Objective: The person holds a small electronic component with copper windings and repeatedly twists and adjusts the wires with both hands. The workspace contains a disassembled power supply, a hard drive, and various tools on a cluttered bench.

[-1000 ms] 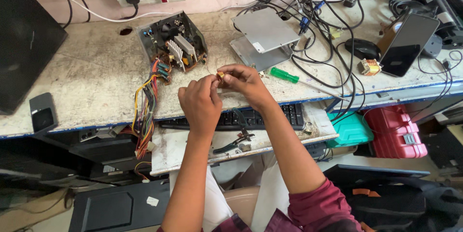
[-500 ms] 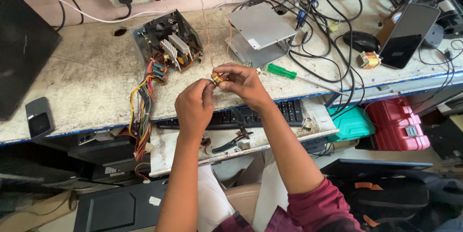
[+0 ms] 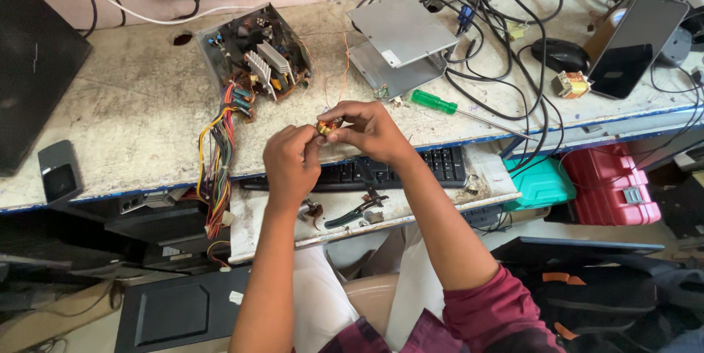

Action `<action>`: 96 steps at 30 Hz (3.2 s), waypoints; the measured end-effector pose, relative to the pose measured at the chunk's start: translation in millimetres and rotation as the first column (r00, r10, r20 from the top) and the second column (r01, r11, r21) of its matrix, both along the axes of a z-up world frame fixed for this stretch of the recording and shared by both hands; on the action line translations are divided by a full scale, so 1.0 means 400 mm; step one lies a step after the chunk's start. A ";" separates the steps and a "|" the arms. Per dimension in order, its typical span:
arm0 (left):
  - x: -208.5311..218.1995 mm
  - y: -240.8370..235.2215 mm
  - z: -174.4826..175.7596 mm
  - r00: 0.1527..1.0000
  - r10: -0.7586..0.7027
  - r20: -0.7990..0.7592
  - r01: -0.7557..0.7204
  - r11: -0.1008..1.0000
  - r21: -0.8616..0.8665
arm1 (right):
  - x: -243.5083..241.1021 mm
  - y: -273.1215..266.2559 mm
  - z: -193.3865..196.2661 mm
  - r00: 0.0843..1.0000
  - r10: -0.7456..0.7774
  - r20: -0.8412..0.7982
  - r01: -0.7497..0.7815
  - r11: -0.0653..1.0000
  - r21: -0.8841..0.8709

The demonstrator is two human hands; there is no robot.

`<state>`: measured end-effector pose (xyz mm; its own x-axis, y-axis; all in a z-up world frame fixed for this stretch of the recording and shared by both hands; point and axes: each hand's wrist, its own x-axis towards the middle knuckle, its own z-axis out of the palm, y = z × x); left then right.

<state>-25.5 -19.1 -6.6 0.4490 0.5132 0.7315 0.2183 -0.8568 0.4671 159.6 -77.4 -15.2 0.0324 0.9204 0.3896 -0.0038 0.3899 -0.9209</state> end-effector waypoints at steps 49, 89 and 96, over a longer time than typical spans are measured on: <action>0.025 0.036 -0.044 0.947 -0.211 0.244 0.313 0.779 -0.544 | -0.003 0.014 -0.019 0.984 -0.119 -0.132 0.121 0.993 0.008; 0.009 0.116 0.050 0.972 0.225 -0.063 -0.172 0.871 0.460 | 0.018 0.017 0.029 0.983 0.020 -0.180 -0.059 0.975 -0.216; 0.002 0.106 0.053 0.949 0.312 -0.051 -0.257 0.856 0.448 | 0.033 0.032 0.008 0.978 -0.012 -0.206 -0.037 0.973 -0.229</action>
